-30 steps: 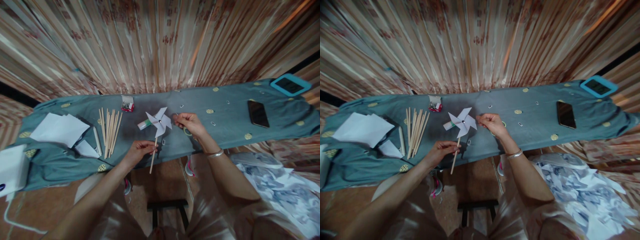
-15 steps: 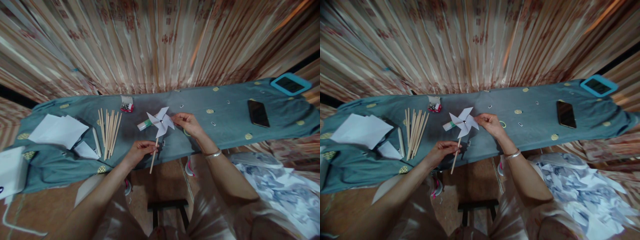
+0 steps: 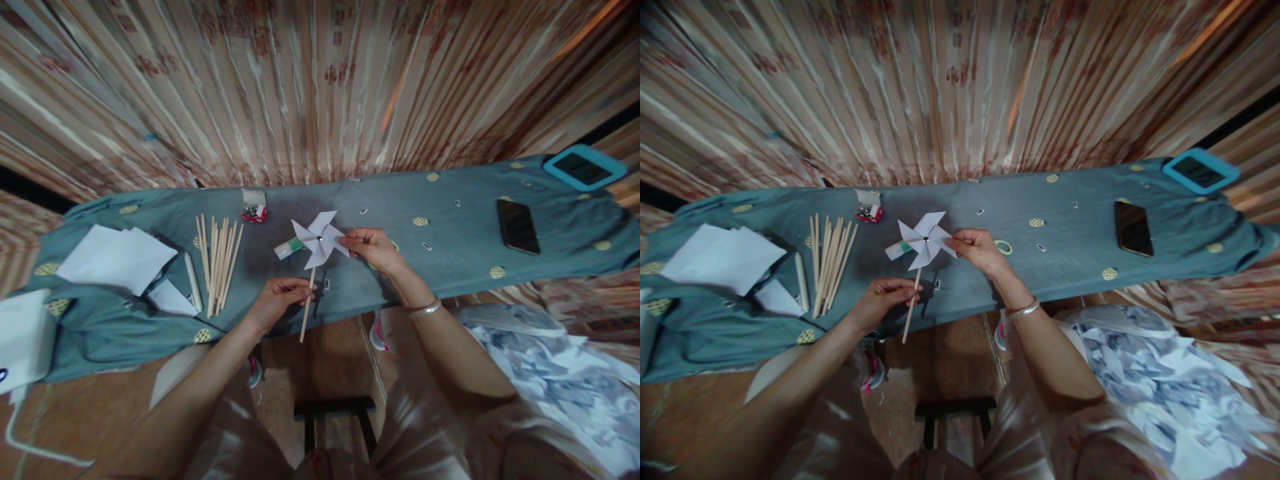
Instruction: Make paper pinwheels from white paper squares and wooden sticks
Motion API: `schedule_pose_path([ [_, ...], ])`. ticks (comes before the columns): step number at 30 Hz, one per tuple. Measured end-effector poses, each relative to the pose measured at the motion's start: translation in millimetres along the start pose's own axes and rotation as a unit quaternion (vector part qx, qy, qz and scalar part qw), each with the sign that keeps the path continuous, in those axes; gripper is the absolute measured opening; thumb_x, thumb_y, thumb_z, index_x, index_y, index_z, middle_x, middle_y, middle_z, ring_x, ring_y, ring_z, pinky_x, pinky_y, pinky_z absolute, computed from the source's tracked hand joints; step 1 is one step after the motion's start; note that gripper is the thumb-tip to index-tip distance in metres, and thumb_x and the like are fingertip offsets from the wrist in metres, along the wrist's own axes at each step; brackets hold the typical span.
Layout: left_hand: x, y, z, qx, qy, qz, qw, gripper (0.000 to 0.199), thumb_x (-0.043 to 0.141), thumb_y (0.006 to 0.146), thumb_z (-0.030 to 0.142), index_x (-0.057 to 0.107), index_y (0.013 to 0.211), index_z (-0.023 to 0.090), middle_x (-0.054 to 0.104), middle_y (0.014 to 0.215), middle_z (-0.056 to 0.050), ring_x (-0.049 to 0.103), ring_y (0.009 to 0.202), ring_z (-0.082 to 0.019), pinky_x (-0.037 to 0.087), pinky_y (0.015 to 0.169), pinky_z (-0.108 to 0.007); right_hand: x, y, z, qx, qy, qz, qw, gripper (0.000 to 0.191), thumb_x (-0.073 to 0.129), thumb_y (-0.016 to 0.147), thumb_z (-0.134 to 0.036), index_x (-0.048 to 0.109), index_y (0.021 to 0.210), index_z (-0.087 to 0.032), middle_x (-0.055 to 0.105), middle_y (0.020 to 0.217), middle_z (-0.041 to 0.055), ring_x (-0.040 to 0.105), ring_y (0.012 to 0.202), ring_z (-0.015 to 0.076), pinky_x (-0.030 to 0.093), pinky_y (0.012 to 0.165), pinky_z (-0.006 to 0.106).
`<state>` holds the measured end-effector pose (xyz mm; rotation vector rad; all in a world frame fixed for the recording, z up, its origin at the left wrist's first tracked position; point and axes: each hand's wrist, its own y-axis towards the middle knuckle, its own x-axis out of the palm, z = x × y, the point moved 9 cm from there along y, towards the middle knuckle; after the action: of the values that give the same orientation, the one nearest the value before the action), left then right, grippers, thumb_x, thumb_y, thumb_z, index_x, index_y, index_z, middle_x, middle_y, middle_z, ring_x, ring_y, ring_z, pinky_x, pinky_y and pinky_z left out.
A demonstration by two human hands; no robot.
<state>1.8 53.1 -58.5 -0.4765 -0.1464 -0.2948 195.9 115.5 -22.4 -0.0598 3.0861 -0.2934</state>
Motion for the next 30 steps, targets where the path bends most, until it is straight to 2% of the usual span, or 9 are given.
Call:
schedule_pose_path([
  [11, -0.8, 1, 2, 0.02, 0.003, 0.014, 1.0, 0.039, 0.092, 0.047, 0.044, 0.081, 0.072, 0.017, 0.073, 0.062, -0.005, 0.058, 0.055, -0.011, 0.049, 0.06, -0.025, 11, -5, 3, 0.019, 0.021, -0.028, 0.999, 0.046, 0.087, 0.049, -0.058, 0.065, 0.058, -0.019, 0.056, 0.053, -0.0043, 0.043, 0.051, 0.0079, 0.033, 0.052, 0.025],
  [17, -1.4, 1, 2, 0.028, 0.008, 0.018, 0.999, 0.039, 0.091, 0.05, 0.045, 0.08, 0.074, 0.016, 0.073, 0.064, -0.005, 0.059, 0.057, -0.012, 0.049, 0.062, -0.026, 12, -7, 1, 0.014, 0.028, -0.029, 0.999, 0.048, 0.085, 0.054, -0.062, 0.062, 0.054, -0.019, 0.056, 0.051, -0.0038, 0.043, 0.05, 0.0079, 0.033, 0.052, 0.025],
  [30, -0.8, 2, 4, 0.034, -0.024, 0.025, 0.999, 0.035, 0.093, 0.048, 0.04, 0.081, 0.072, 0.017, 0.073, 0.062, -0.004, 0.056, 0.055, -0.009, 0.046, 0.062, -0.022, 21, -9, 9, 0.045, 0.094, -0.052, 0.993, 0.05, 0.089, 0.047, -0.06, 0.067, 0.061, -0.018, 0.062, 0.054, -0.0034, 0.05, 0.05, 0.0071, 0.039, 0.052, 0.022],
])
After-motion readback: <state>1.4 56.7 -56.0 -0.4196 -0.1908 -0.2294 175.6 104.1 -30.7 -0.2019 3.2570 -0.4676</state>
